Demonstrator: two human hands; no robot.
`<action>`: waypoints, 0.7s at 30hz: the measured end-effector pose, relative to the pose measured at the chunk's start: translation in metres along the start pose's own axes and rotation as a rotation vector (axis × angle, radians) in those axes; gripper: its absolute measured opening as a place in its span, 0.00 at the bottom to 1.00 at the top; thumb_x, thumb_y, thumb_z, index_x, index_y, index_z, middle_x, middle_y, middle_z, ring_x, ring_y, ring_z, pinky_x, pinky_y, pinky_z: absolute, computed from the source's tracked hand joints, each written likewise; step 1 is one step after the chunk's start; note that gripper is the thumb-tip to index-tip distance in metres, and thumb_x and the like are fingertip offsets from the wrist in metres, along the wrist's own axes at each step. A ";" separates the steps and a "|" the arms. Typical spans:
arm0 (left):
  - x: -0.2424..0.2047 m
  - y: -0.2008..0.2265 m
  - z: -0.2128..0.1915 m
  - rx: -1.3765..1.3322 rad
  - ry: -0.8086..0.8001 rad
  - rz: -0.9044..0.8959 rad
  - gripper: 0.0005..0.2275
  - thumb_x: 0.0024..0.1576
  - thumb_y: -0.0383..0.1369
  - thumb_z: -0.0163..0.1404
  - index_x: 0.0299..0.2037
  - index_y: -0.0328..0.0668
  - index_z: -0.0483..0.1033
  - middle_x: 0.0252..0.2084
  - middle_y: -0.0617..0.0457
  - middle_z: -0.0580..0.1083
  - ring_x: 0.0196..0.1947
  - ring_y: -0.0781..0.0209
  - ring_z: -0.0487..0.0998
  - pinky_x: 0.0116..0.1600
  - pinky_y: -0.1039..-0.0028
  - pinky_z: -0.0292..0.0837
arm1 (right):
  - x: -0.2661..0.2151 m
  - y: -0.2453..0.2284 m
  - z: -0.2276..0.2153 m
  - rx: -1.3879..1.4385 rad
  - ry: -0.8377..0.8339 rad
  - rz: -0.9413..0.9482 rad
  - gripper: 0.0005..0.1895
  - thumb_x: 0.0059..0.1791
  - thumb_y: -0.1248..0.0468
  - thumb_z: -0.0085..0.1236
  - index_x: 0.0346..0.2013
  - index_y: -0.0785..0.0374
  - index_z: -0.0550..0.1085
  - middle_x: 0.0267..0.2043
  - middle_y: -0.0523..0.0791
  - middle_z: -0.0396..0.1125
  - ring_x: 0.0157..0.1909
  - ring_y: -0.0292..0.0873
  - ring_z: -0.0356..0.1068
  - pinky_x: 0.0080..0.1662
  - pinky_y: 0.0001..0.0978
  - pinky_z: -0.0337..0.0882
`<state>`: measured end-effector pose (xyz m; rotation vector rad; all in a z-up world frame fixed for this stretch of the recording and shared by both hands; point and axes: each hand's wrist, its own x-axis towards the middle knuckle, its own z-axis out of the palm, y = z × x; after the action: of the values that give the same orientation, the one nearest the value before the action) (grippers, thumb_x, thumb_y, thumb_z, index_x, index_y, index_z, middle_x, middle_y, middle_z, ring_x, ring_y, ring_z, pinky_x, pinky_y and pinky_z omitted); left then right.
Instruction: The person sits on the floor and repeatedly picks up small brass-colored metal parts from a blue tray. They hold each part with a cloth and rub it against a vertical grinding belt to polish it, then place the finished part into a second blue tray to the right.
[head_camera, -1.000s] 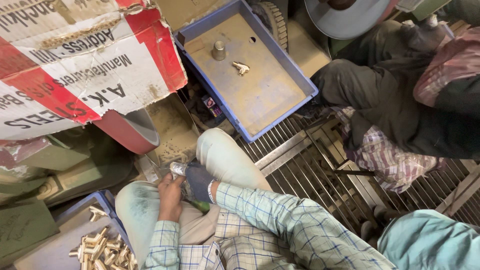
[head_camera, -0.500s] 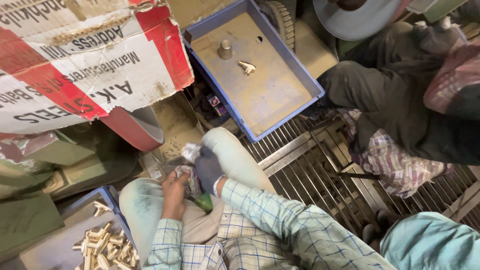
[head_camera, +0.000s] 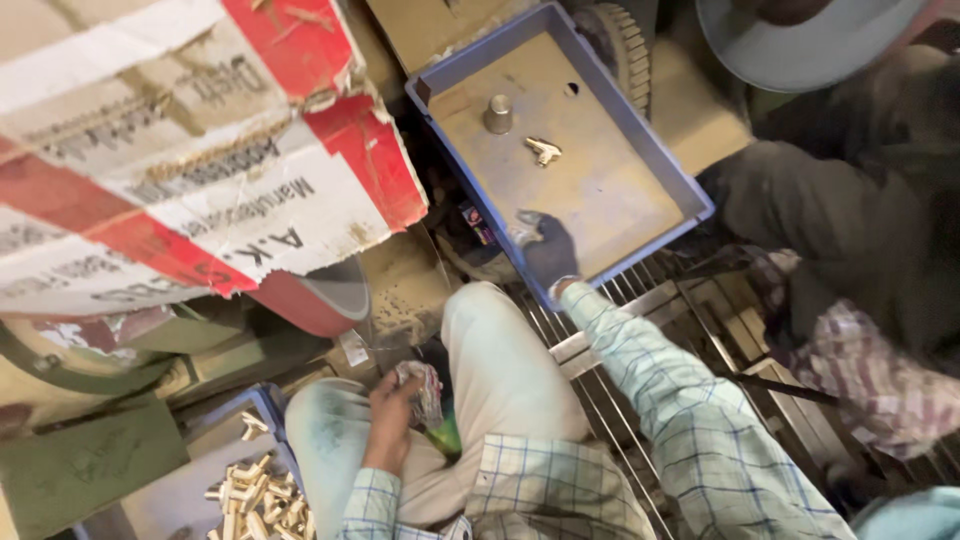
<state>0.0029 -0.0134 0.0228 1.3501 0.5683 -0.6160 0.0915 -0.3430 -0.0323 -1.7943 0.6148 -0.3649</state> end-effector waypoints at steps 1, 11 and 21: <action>0.000 0.000 0.001 -0.002 0.011 -0.018 0.08 0.55 0.24 0.52 0.43 0.33 0.79 0.35 0.49 0.80 0.33 0.58 0.81 0.39 0.70 0.76 | 0.013 0.016 -0.008 -0.179 -0.004 -0.113 0.19 0.47 0.60 0.67 0.50 0.64 0.79 0.50 0.51 0.75 0.53 0.47 0.75 0.57 0.36 0.71; 0.011 -0.002 0.003 0.086 0.131 -0.135 0.08 0.54 0.25 0.54 0.43 0.35 0.81 0.35 0.48 0.81 0.33 0.59 0.81 0.38 0.70 0.75 | 0.146 0.106 -0.007 -0.820 -0.212 -0.119 0.23 0.45 0.50 0.63 0.48 0.62 0.78 0.51 0.56 0.70 0.56 0.63 0.67 0.57 0.54 0.70; 0.022 -0.016 -0.012 0.245 0.219 -0.158 0.09 0.55 0.28 0.56 0.45 0.40 0.83 0.41 0.55 0.80 0.39 0.66 0.78 0.45 0.76 0.73 | 0.207 0.079 0.023 -0.917 -0.339 -0.021 0.23 0.43 0.54 0.62 0.52 0.51 0.77 0.57 0.55 0.65 0.60 0.65 0.60 0.54 0.59 0.69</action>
<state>0.0072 -0.0052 -0.0053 1.6260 0.8022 -0.6874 0.2543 -0.4613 -0.1272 -2.6539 0.5547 0.2700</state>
